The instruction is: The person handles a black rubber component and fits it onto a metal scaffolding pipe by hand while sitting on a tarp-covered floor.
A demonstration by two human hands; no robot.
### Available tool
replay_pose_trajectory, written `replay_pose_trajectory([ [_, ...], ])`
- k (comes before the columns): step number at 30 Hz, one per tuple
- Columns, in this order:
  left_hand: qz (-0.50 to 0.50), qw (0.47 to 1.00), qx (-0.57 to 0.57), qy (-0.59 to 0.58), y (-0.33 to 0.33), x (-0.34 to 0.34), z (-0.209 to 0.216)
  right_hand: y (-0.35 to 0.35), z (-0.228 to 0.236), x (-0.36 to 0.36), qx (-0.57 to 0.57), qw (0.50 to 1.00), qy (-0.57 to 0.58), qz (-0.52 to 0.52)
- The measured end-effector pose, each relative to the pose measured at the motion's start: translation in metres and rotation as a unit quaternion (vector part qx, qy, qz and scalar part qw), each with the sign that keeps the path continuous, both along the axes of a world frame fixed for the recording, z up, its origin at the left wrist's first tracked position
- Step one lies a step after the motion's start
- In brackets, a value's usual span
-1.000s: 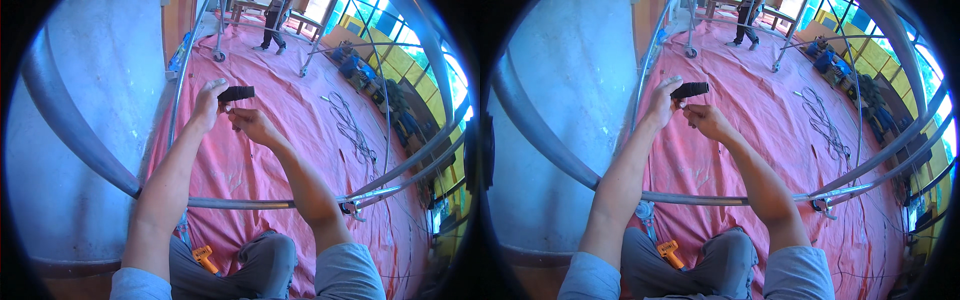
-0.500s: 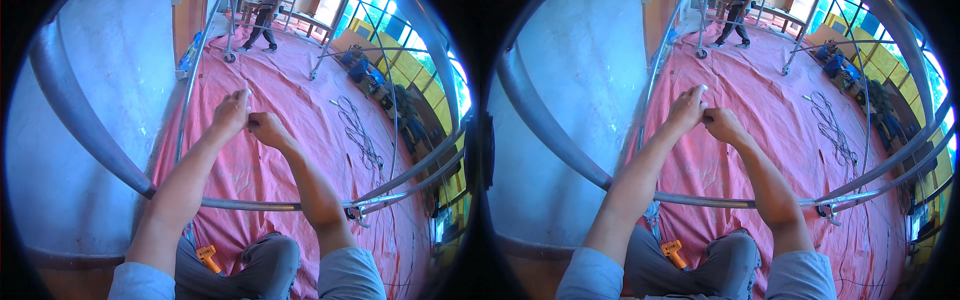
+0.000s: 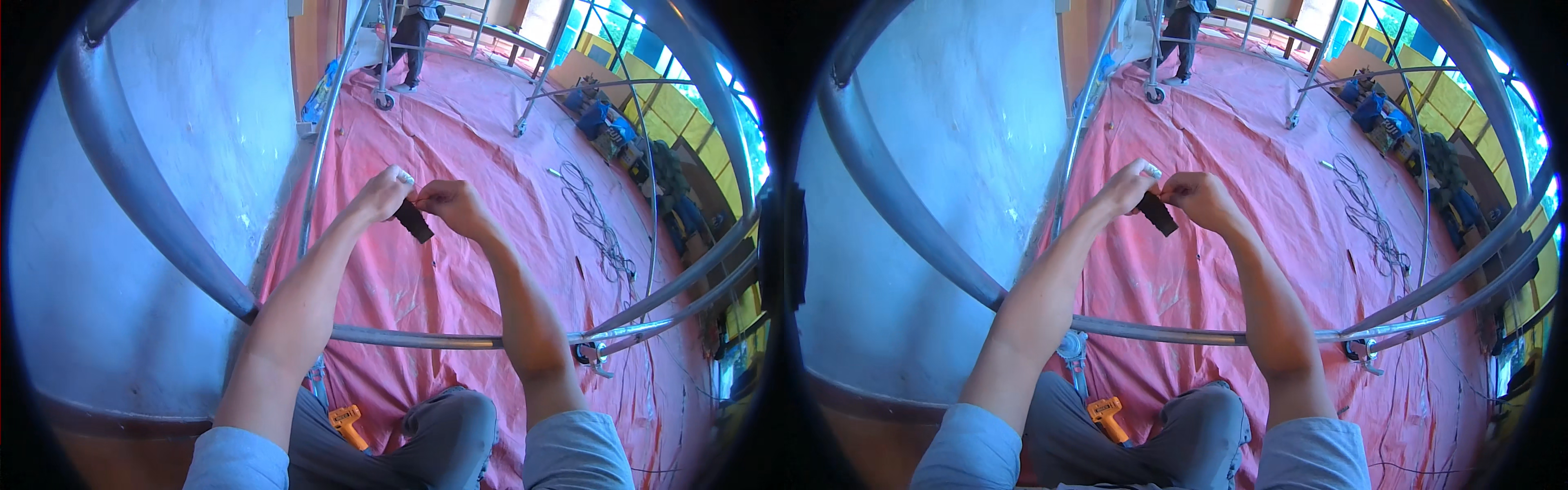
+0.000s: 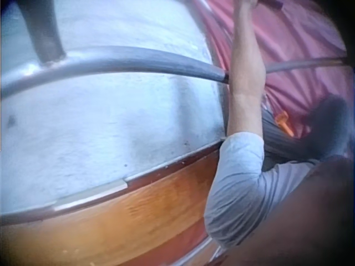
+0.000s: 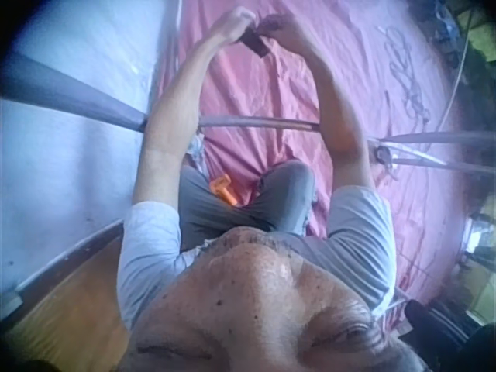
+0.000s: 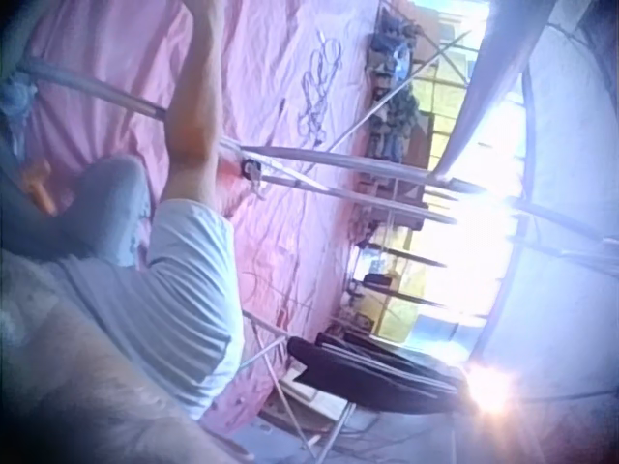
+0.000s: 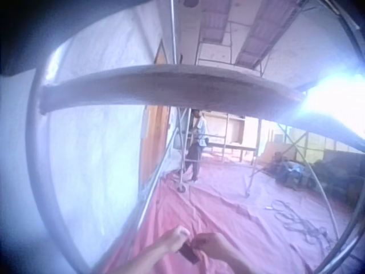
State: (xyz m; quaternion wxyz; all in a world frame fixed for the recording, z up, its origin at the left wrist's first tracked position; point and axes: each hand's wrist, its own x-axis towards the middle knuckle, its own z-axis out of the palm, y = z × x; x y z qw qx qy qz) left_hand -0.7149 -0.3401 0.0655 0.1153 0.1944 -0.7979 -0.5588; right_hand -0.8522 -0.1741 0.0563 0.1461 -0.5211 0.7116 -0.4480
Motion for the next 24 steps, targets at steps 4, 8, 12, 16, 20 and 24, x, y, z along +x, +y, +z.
replay_pose_trajectory([
  [4, -0.017, 0.992, 0.070, 0.106, 0.001, 0.000, 0.006, 0.000, -0.005, -0.009, -0.032, 0.999, -0.013, -0.010],
  [8, 0.003, 0.973, 0.055, 0.224, 0.007, -0.004, 0.008, -0.003, 0.004, 0.002, -0.103, 0.991, 0.071, -0.050],
  [12, -0.010, 0.960, 0.114, 0.256, 0.010, 0.000, 0.016, 0.003, 0.024, 0.013, -0.123, 0.987, -0.019, -0.105],
  [16, -0.003, 0.943, 0.153, 0.295, 0.007, 0.005, 0.020, 0.011, 0.054, 0.031, -0.048, 0.969, -0.227, -0.082],
  [20, -0.008, 0.933, 0.163, 0.320, 0.012, 0.008, 0.029, 0.022, 0.064, 0.034, 0.021, 0.934, -0.357, -0.007],
  [24, -0.008, 0.929, 0.140, 0.343, 0.009, 0.011, 0.031, 0.012, 0.051, 0.027, -0.054, 0.949, -0.311, 0.018],
])
